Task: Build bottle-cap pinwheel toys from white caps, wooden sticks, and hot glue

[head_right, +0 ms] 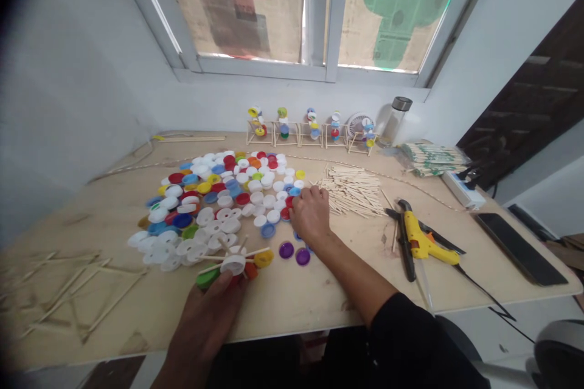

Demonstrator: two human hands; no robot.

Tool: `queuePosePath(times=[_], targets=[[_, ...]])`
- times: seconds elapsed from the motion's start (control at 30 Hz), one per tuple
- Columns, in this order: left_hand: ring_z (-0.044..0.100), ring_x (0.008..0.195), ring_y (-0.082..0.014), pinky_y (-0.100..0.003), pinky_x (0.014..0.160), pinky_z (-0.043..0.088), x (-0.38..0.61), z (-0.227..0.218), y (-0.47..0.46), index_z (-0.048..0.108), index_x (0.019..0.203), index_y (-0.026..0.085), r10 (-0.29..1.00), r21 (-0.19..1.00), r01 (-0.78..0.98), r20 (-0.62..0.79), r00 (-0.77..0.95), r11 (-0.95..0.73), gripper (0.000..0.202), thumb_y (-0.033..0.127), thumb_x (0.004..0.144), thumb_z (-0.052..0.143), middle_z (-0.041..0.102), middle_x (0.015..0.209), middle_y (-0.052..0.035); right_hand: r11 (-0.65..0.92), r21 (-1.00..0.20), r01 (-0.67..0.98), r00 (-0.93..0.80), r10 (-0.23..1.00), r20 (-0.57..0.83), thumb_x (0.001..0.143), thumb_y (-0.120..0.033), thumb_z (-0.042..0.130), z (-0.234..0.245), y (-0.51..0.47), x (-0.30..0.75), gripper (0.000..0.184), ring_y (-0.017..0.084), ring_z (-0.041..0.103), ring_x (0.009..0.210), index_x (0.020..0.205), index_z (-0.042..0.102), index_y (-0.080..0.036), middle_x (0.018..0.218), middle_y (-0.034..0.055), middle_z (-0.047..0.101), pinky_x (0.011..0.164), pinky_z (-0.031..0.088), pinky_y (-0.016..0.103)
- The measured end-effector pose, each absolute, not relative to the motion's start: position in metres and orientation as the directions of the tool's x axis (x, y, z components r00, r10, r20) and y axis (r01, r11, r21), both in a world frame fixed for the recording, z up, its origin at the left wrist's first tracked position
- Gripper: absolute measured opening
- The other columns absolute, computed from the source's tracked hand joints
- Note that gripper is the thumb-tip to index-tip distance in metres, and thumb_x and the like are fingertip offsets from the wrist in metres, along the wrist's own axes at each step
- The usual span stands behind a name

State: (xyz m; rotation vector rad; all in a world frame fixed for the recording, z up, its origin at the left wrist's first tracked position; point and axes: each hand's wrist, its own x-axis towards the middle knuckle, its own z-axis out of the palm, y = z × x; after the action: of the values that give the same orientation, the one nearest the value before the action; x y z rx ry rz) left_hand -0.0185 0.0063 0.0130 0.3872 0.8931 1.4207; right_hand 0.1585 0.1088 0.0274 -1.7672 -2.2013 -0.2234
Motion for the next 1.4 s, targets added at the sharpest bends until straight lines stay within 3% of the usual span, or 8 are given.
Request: queuePosePath(times=[0.27, 0.47, 0.67, 0.9, 1.1, 1.23, 1.4], targets=[[0.065, 0.073, -0.0159, -0.026, 0.075, 0.054, -0.019, 0.014, 0.006, 0.072, 0.07, 0.017, 0.951, 0.703, -0.694, -0.295, -0.091, 0.152, 0.027, 0.025, 0.049, 0.087, 0.071, 0.074, -0.0034, 0.211, -0.142, 0.967, -0.151, 0.926, 0.346, 0.085, -0.024, 0.056, 0.028, 0.102, 0.166, 0.014, 0.023, 0.045, 0.094, 0.077, 0.066, -0.019, 0.09, 0.0073, 0.063, 0.082, 0.026, 0.037], [0.064, 0.068, -0.0142, -0.025, 0.072, 0.054, -0.02, 0.012, 0.006, 0.072, 0.071, 0.016, 0.963, 0.72, -0.68, -0.257, -0.076, 0.139, 0.026, 0.025, 0.051, 0.086, 0.07, 0.071, -0.0029, 0.216, -0.161, 0.963, -0.152, 0.929, 0.336, 0.086, -0.028, 0.057, 0.029, 0.099, 0.168, 0.015, 0.024, 0.046, 0.095, 0.078, 0.068, -0.02, 0.09, 0.0073, 0.064, 0.083, 0.027, 0.038], [0.066, 0.073, -0.0164, -0.028, 0.076, 0.054, -0.02, 0.01, 0.006, 0.072, 0.075, 0.017, 0.948, 0.699, -0.698, -0.305, -0.094, 0.156, 0.031, 0.024, 0.049, 0.087, 0.071, 0.075, -0.003, 0.224, -0.166, 0.96, -0.163, 0.934, 0.319, 0.083, -0.026, 0.059, 0.025, 0.105, 0.157, 0.013, 0.027, 0.045, 0.096, 0.076, 0.068, -0.02, 0.091, 0.0096, 0.063, 0.083, 0.028, 0.041], [0.064, 0.069, -0.0142, -0.025, 0.073, 0.054, -0.018, 0.016, 0.005, 0.072, 0.073, 0.016, 0.955, 0.721, -0.677, -0.282, -0.094, 0.146, 0.031, 0.026, 0.048, 0.088, 0.07, 0.071, -0.0024, 0.202, -0.252, 0.946, -0.116, 0.94, 0.32, 0.082, -0.02, 0.058, 0.035, 0.099, 0.163, 0.011, 0.025, 0.047, 0.096, 0.076, 0.066, -0.018, 0.09, 0.0083, 0.064, 0.083, 0.029, 0.038], [0.065, 0.071, -0.0154, -0.026, 0.072, 0.054, -0.018, 0.013, 0.006, 0.072, 0.071, 0.016, 0.951, 0.711, -0.688, -0.293, -0.1, 0.146, 0.03, 0.025, 0.047, 0.087, 0.07, 0.071, -0.0028, 0.331, -0.32, 0.888, -0.243, 0.927, 0.284, 0.078, -0.018, 0.064, 0.053, 0.05, 0.182, 0.01, 0.019, 0.051, 0.089, 0.069, 0.064, -0.02, 0.085, 0.0017, 0.064, 0.082, 0.032, 0.034], [0.065, 0.071, -0.0156, -0.027, 0.073, 0.053, -0.018, 0.012, 0.006, 0.071, 0.071, 0.017, 0.961, 0.729, -0.67, -0.261, -0.088, 0.137, 0.025, 0.024, 0.051, 0.085, 0.071, 0.073, -0.0026, 0.447, -0.313, 0.838, -0.362, 0.884, 0.294, 0.081, -0.016, 0.061, 0.045, 0.02, 0.182, 0.013, 0.021, 0.051, 0.091, 0.069, 0.063, -0.019, 0.086, 0.0034, 0.064, 0.085, 0.032, 0.037], [0.063, 0.071, -0.0159, -0.028, 0.073, 0.052, -0.016, 0.015, 0.004, 0.071, 0.072, 0.016, 0.963, 0.773, -0.618, -0.251, -0.095, 0.141, 0.027, 0.025, 0.051, 0.085, 0.069, 0.072, -0.0029, 0.434, -0.336, 0.836, -0.335, 0.888, 0.314, 0.081, -0.017, 0.062, 0.039, 0.013, 0.18, 0.01, 0.022, 0.052, 0.092, 0.072, 0.064, -0.019, 0.086, 0.0053, 0.065, 0.088, 0.033, 0.04]])
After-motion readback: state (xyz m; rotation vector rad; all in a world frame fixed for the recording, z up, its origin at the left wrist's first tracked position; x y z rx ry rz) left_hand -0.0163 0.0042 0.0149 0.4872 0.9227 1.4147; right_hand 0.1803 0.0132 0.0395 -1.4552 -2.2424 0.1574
